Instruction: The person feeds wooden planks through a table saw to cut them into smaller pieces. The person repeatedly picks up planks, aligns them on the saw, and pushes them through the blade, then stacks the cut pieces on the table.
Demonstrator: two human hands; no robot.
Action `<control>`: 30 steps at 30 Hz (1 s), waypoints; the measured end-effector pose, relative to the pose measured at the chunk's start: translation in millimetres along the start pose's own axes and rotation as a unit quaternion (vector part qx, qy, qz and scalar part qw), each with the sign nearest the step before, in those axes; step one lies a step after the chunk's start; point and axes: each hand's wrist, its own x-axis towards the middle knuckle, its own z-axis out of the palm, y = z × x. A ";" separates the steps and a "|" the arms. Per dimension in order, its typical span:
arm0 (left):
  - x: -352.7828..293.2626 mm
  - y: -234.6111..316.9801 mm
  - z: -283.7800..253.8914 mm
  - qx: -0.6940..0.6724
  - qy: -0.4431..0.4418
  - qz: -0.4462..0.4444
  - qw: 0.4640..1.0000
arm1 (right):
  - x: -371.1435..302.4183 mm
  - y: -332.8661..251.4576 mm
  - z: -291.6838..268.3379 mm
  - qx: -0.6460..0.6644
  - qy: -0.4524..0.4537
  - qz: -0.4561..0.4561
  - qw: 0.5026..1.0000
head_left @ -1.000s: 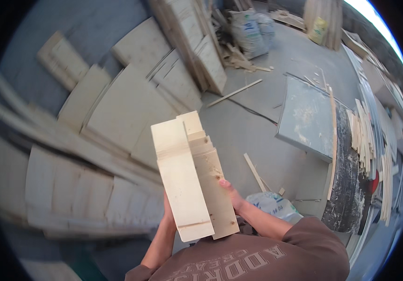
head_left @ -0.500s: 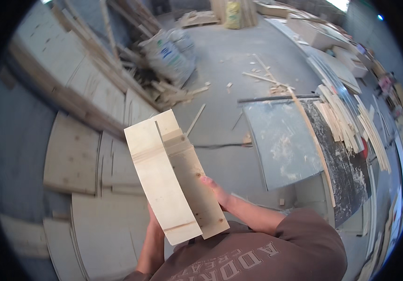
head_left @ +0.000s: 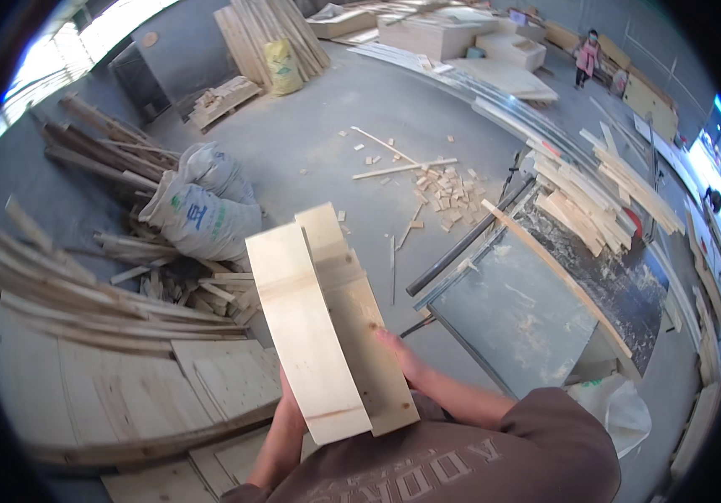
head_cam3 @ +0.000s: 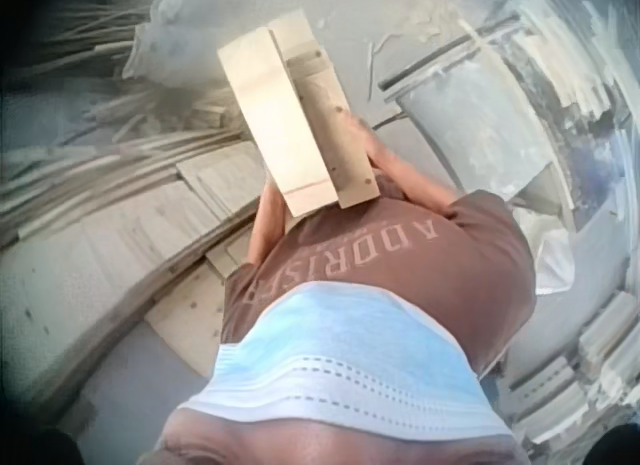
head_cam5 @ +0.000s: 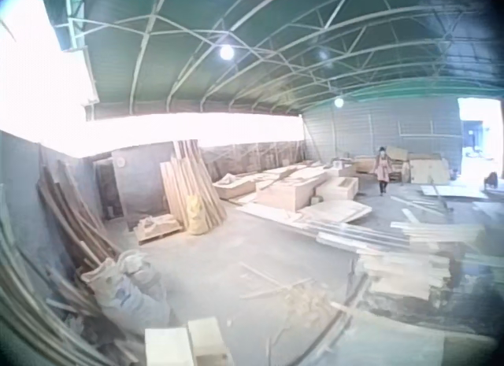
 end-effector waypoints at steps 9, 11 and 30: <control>268.0 159.6 90.1 0.067 -0.034 -0.039 0.996 | 237.0 -172.7 -29.2 0.061 0.054 -0.093 0.992; 327.8 191.0 118.4 0.076 -0.050 -0.050 0.995 | 273.7 -217.8 -23.4 0.067 0.083 -0.113 0.988; 911.7 294.0 420.9 0.110 -0.276 -0.319 0.900 | 602.0 -570.9 -202.2 0.131 0.287 -0.254 0.914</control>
